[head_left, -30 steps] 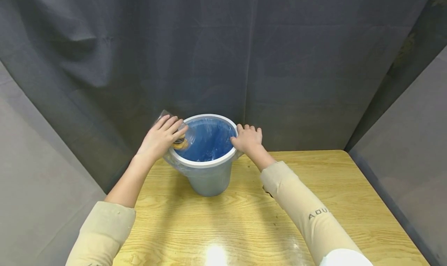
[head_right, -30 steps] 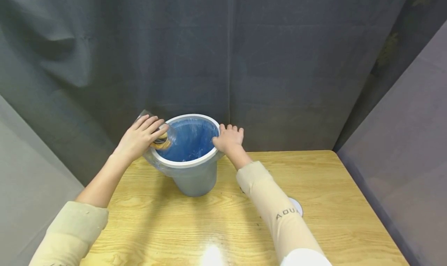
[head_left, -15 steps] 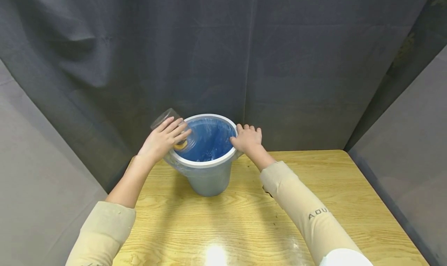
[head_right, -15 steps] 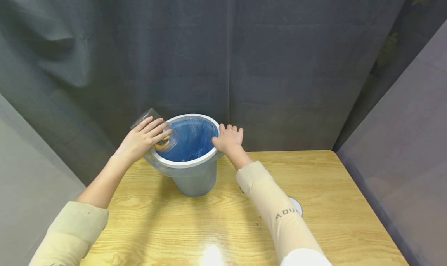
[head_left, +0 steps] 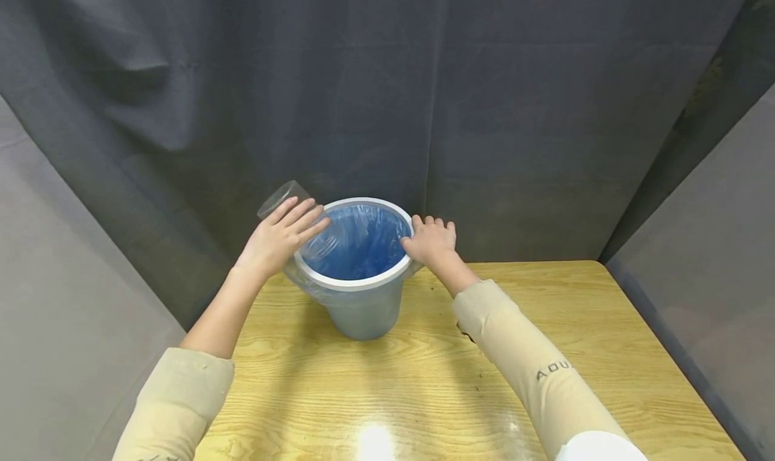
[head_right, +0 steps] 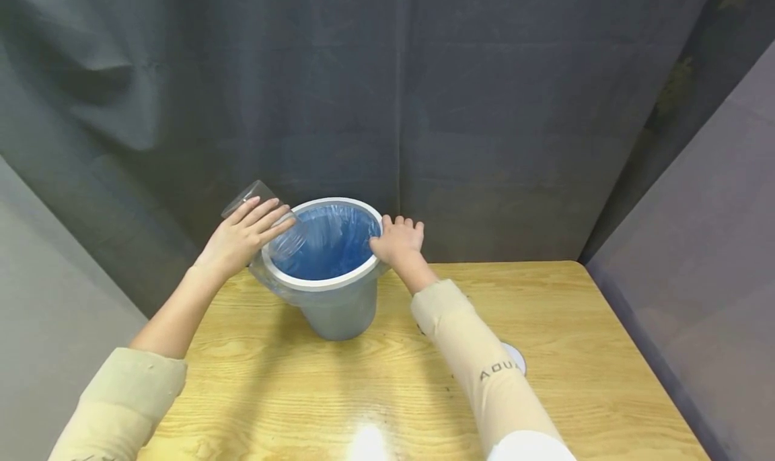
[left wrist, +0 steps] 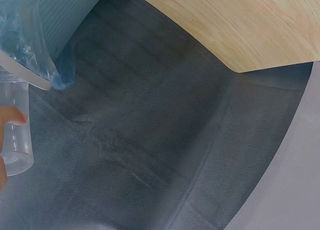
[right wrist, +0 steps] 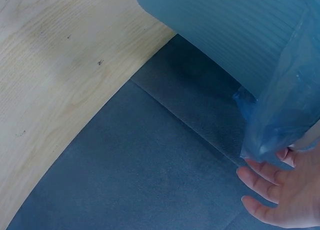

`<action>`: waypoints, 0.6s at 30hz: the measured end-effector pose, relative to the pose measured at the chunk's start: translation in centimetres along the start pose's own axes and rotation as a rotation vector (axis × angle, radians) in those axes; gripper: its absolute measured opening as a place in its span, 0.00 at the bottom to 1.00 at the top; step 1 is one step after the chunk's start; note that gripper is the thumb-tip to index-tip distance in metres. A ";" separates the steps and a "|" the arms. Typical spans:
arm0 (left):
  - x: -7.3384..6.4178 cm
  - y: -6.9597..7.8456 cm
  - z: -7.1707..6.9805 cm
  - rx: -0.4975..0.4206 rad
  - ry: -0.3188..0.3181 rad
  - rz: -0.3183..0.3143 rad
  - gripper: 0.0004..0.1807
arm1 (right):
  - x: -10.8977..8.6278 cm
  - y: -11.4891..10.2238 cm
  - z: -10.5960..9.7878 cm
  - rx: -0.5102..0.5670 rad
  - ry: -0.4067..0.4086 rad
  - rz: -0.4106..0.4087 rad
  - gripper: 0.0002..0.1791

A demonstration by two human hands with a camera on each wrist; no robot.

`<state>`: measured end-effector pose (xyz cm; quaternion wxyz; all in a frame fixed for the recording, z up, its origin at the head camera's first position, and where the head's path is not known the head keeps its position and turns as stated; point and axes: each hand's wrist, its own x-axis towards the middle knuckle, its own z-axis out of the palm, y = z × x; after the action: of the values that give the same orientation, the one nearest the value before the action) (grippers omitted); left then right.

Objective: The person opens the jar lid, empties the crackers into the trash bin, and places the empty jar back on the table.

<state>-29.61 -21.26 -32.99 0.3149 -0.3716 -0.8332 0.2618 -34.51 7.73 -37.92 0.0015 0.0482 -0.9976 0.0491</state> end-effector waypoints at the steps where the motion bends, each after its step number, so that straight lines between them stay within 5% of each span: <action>1: -0.1 0.0 0.0 0.000 0.006 0.000 0.34 | 0.0 0.0 0.0 0.001 -0.001 0.000 0.34; 8: -0.2 0.1 0.4 0.002 0.056 0.001 0.34 | -0.2 0.0 -0.1 0.002 -0.001 0.000 0.35; 18: -0.5 0.2 0.2 -0.024 0.047 -0.052 0.35 | -0.3 0.0 -0.1 0.004 -0.003 0.000 0.35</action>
<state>-29.42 -21.62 -33.46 0.3368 -0.3597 -0.8379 0.2348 -34.22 7.80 -37.81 -0.0002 0.0481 -0.9975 0.0510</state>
